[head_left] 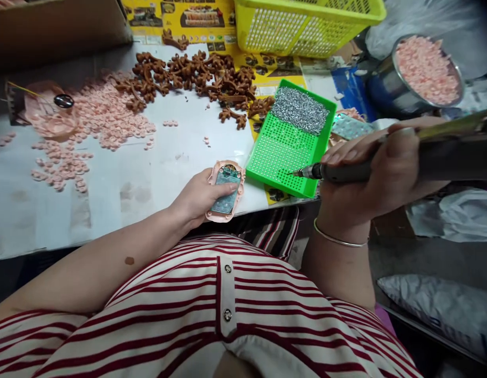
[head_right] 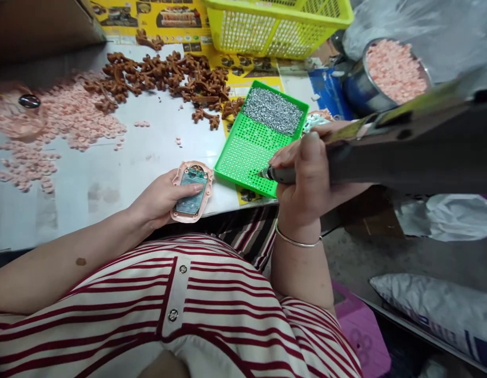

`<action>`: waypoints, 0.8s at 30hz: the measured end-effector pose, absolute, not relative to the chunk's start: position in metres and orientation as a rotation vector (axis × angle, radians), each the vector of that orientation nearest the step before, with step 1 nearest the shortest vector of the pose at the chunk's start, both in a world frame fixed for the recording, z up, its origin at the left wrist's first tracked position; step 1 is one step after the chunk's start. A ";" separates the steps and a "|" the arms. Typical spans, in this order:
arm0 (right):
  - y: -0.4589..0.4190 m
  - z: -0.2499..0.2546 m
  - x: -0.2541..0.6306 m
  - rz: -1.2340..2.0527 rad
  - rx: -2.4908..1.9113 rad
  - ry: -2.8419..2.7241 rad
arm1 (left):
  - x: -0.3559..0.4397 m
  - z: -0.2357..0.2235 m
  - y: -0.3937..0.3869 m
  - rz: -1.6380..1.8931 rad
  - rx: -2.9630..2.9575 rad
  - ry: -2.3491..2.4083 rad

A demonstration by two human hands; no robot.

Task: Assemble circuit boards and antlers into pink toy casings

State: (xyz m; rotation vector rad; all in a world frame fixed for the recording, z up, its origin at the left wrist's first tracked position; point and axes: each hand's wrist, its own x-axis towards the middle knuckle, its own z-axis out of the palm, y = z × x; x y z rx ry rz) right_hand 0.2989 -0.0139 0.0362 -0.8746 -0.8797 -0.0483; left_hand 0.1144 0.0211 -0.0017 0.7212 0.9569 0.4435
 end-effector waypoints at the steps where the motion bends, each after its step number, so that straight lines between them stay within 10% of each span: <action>1: -0.015 0.032 0.303 -0.038 -0.869 -0.885 | 0.115 -0.002 0.021 0.449 0.723 0.956; 24: -0.021 -0.003 0.315 0.112 -0.894 -0.894 | 0.119 0.002 0.022 0.511 0.652 0.988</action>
